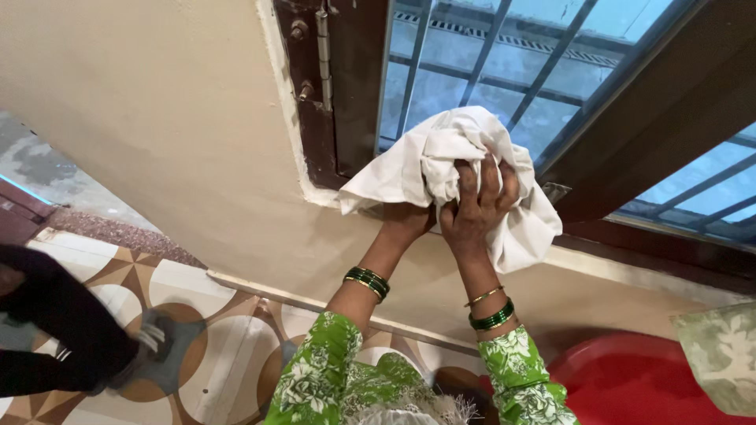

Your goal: The person wipes a dark brown window frame and the glass panes with a white cloth, moving the cloth along the horizontal and vertical edges.

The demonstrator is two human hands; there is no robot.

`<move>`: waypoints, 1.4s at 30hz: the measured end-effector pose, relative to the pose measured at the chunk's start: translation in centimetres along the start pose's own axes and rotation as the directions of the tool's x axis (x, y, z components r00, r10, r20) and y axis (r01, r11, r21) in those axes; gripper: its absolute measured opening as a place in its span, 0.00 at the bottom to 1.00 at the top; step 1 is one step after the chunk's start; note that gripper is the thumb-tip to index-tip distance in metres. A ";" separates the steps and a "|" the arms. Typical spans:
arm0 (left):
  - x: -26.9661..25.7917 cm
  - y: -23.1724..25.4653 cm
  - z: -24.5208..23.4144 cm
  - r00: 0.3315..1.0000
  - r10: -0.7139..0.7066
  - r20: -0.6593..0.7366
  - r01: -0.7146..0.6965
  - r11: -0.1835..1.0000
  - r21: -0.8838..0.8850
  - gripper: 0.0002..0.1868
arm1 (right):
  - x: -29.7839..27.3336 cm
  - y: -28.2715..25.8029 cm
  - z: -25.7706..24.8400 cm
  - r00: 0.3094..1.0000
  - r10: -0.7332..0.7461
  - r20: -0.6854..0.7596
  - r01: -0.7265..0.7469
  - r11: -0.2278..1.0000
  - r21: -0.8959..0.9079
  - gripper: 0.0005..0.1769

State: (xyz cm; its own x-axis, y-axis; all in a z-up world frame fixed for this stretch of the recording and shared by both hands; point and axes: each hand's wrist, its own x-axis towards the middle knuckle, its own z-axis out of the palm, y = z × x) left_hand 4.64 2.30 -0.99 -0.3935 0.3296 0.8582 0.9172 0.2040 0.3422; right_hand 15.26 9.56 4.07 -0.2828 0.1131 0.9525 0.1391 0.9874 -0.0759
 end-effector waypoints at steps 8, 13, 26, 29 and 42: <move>-0.5 -0.2 0.5 0.999 -0.023 0.023 0.024 0.997 -0.069 0.33 | -1.9 1.0 0.9 0.999 -0.028 -0.022 0.029 1.000 0.003 0.29; -0.9 -0.4 0.2 0.999 -0.043 0.021 0.045 0.995 -0.093 0.32 | -3.1 0.9 1.6 0.998 -0.014 -0.055 0.014 1.000 0.004 0.28; -8.2 -1.2 -1.2 0.978 -0.204 0.035 0.207 0.974 -0.091 0.28 | -10.5 -0.4 3.2 0.994 -0.015 0.110 0.006 0.997 0.081 0.31; -8.6 -0.4 -2.2 0.983 -0.185 0.010 0.185 0.981 -0.057 0.28 | -9.9 -0.8 2.0 0.983 0.011 0.182 -0.025 0.997 0.075 0.32; 2.7 1.7 -1.2 0.996 -0.022 0.082 0.015 0.997 0.081 0.42 | 4.4 0.6 -3.2 1.000 0.016 0.002 -0.016 0.998 -0.065 0.30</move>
State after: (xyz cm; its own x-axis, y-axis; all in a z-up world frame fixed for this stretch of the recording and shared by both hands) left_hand 5.24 2.48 2.38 -0.4172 0.3994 0.8164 0.9030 0.2832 0.3230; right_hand 17.18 10.30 9.18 -0.2824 0.1294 0.9505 0.2048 0.9761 -0.0721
